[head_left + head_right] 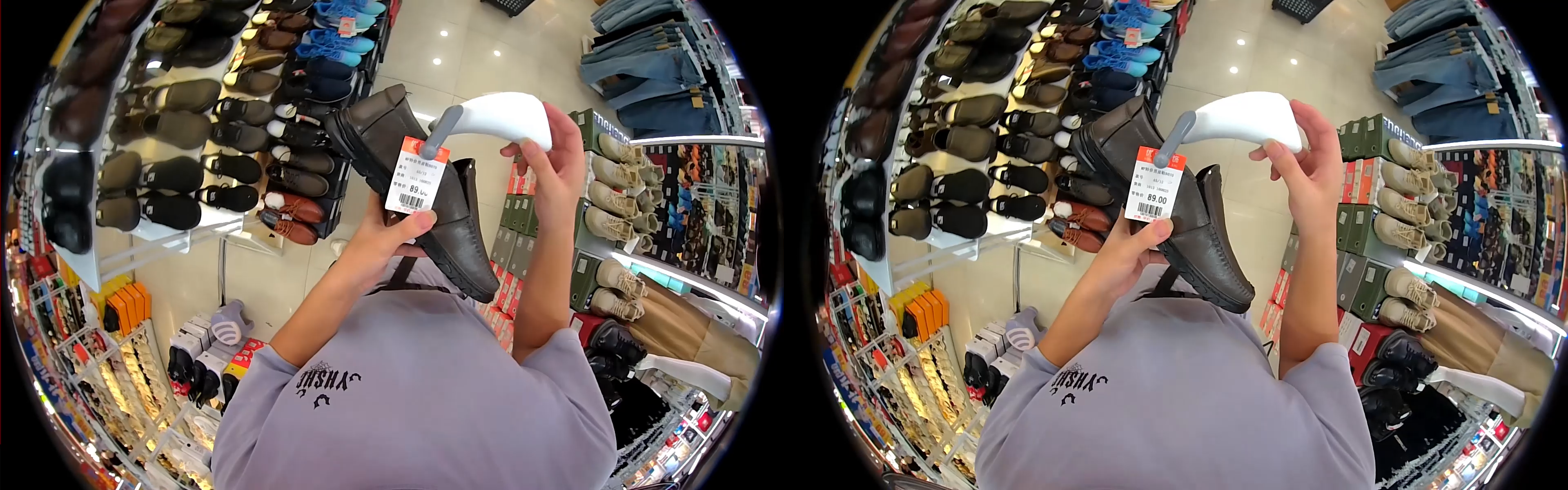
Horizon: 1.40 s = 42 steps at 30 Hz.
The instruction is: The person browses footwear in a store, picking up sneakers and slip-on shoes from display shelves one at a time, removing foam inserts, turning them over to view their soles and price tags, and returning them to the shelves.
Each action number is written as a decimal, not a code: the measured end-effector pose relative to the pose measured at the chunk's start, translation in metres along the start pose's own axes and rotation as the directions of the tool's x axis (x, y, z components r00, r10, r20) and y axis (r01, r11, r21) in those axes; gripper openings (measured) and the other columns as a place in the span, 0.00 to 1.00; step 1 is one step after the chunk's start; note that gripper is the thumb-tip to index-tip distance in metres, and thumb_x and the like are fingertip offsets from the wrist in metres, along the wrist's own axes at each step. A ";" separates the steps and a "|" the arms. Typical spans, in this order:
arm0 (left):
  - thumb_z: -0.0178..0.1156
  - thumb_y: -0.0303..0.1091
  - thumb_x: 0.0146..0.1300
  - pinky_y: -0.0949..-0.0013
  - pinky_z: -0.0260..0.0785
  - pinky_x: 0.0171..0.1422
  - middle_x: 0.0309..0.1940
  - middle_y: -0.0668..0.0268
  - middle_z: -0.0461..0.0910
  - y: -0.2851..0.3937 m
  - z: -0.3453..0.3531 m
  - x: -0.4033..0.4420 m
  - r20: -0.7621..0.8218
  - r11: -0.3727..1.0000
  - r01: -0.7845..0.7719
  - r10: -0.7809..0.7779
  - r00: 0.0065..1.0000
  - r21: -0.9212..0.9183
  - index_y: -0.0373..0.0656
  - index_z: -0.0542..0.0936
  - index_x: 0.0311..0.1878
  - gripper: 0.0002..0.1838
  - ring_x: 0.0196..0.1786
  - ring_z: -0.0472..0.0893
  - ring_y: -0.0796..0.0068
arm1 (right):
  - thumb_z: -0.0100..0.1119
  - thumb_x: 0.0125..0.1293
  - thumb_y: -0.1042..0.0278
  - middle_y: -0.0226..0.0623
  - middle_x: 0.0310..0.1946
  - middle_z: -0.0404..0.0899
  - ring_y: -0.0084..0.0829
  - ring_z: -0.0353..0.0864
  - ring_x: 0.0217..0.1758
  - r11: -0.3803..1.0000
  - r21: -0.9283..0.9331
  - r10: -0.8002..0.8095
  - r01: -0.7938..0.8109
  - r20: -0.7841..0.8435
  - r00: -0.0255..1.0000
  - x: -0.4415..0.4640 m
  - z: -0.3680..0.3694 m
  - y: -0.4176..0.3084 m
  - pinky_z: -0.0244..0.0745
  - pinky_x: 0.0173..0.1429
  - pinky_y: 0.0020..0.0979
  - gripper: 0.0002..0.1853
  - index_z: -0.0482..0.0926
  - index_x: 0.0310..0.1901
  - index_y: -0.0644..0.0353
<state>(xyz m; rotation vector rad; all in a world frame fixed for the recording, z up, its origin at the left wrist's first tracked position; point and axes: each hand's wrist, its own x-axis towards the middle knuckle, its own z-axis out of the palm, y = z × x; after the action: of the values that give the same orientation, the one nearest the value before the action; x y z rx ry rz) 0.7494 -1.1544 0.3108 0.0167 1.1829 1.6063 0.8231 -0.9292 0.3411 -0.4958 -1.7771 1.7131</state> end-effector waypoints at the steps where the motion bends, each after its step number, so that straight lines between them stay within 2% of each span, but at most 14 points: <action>1: 0.68 0.46 0.53 0.63 0.78 0.45 0.56 0.58 0.67 0.000 0.009 0.010 0.009 1.000 0.004 -0.004 1.000 0.012 0.45 0.51 0.67 0.45 0.56 0.73 0.66 | 0.60 0.58 0.77 0.46 0.53 0.74 0.31 0.84 0.36 1.000 0.010 0.007 -0.007 0.023 1.000 0.008 -0.012 0.001 0.69 0.27 0.20 0.26 0.65 0.59 0.66; 6: 0.68 0.47 0.53 0.64 0.78 0.43 0.54 0.59 0.67 -0.004 0.057 0.052 0.068 0.999 0.002 -0.006 0.998 0.052 0.44 0.51 0.66 0.45 0.56 0.73 0.67 | 0.59 0.59 0.76 0.44 0.54 0.74 0.30 0.84 0.37 0.999 0.011 0.043 -0.044 0.084 0.996 0.037 -0.065 0.001 0.67 0.27 0.19 0.24 0.65 0.58 0.64; 14: 0.69 0.46 0.52 0.66 0.77 0.42 0.53 0.57 0.68 -0.009 0.103 0.094 0.115 0.996 0.055 -0.063 0.991 0.077 0.38 0.53 0.65 0.45 0.54 0.73 0.67 | 0.57 0.62 0.73 0.42 0.51 0.77 0.27 0.82 0.34 0.998 0.015 -0.066 0.065 0.094 0.993 0.076 -0.126 -0.006 0.67 0.28 0.19 0.21 0.68 0.56 0.64; 16: 0.69 0.46 0.52 0.66 0.77 0.42 0.52 0.57 0.69 -0.007 0.110 0.102 0.124 0.995 0.068 -0.077 0.989 0.076 0.35 0.55 0.64 0.45 0.54 0.73 0.68 | 0.58 0.63 0.70 0.39 0.45 0.79 0.25 0.82 0.32 0.999 0.049 -0.003 -0.002 0.102 0.995 0.083 -0.135 -0.002 0.66 0.28 0.20 0.21 0.68 0.56 0.64; 20: 0.70 0.47 0.50 0.69 0.77 0.41 0.50 0.58 0.71 0.001 0.121 0.115 0.149 0.994 0.071 -0.084 0.985 0.088 0.32 0.58 0.61 0.44 0.51 0.75 0.71 | 0.58 0.63 0.68 0.37 0.40 0.79 0.24 0.81 0.30 0.994 0.033 0.102 -0.105 0.075 0.992 0.093 -0.140 0.000 0.66 0.27 0.21 0.20 0.69 0.55 0.64; 22: 0.71 0.47 0.50 0.70 0.77 0.40 0.49 0.58 0.72 0.002 0.122 0.125 0.156 0.994 0.078 -0.090 0.984 0.080 0.32 0.59 0.60 0.44 0.50 0.75 0.72 | 0.59 0.63 0.67 0.36 0.39 0.79 0.23 0.80 0.28 0.991 -0.055 0.129 -0.125 0.062 0.990 0.098 -0.145 0.001 0.65 0.27 0.20 0.19 0.70 0.54 0.65; 24: 0.72 0.48 0.48 0.71 0.76 0.39 0.48 0.59 0.73 0.003 0.121 0.137 0.138 0.992 0.074 -0.088 0.987 0.104 0.32 0.60 0.59 0.44 0.49 0.76 0.72 | 0.59 0.63 0.67 0.37 0.38 0.79 0.21 0.78 0.26 0.985 -0.084 0.154 -0.151 0.025 0.988 0.104 -0.145 0.000 0.66 0.27 0.21 0.18 0.72 0.51 0.67; 27: 0.72 0.48 0.47 0.72 0.75 0.39 0.47 0.59 0.73 0.016 0.119 0.156 0.118 0.986 0.075 -0.094 0.989 0.152 0.32 0.60 0.59 0.44 0.49 0.75 0.73 | 0.63 0.61 0.67 0.38 0.36 0.79 0.20 0.74 0.24 0.968 -0.089 0.240 -0.234 0.064 0.969 0.122 -0.141 0.001 0.69 0.27 0.21 0.18 0.73 0.48 0.70; 32: 0.71 0.48 0.48 0.71 0.75 0.40 0.47 0.60 0.73 0.043 0.106 0.193 0.161 0.994 0.062 -0.075 0.984 0.086 0.33 0.60 0.59 0.43 0.48 0.75 0.74 | 0.62 0.61 0.65 0.38 0.34 0.79 0.19 0.74 0.22 0.955 -0.136 0.275 -0.263 0.071 0.959 0.173 -0.121 0.006 0.69 0.26 0.21 0.18 0.74 0.47 0.69; 37: 0.70 0.49 0.50 0.69 0.76 0.42 0.48 0.60 0.72 0.103 0.092 0.233 0.167 0.998 0.052 -0.055 0.984 0.023 0.35 0.60 0.61 0.43 0.49 0.75 0.73 | 0.62 0.61 0.62 0.36 0.30 0.79 0.19 0.73 0.20 0.937 -0.220 0.286 -0.271 0.040 0.957 0.238 -0.088 0.006 0.67 0.25 0.21 0.17 0.75 0.44 0.68; 40: 0.70 0.49 0.50 0.68 0.77 0.43 0.50 0.59 0.71 0.143 0.078 0.253 0.157 0.999 0.032 -0.032 0.987 0.002 0.35 0.58 0.62 0.45 0.50 0.75 0.72 | 0.62 0.61 0.63 0.35 0.29 0.79 0.19 0.74 0.20 0.932 -0.242 0.298 -0.272 0.082 0.951 0.281 -0.073 0.008 0.66 0.25 0.20 0.16 0.75 0.43 0.67; 42: 0.69 0.50 0.51 0.67 0.77 0.43 0.50 0.58 0.71 0.167 0.065 0.268 0.190 0.998 0.019 -0.031 0.981 0.066 0.35 0.58 0.63 0.45 0.52 0.75 0.70 | 0.62 0.61 0.64 0.34 0.29 0.79 0.19 0.74 0.20 0.935 -0.229 0.305 -0.270 0.135 0.943 0.308 -0.061 0.013 0.65 0.26 0.20 0.14 0.75 0.42 0.66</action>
<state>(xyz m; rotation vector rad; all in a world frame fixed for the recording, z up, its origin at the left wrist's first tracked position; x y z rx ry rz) 0.5536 -0.8989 0.3151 0.1920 1.0803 1.5084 0.6331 -0.6816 0.3794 -0.7550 -2.1052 1.8176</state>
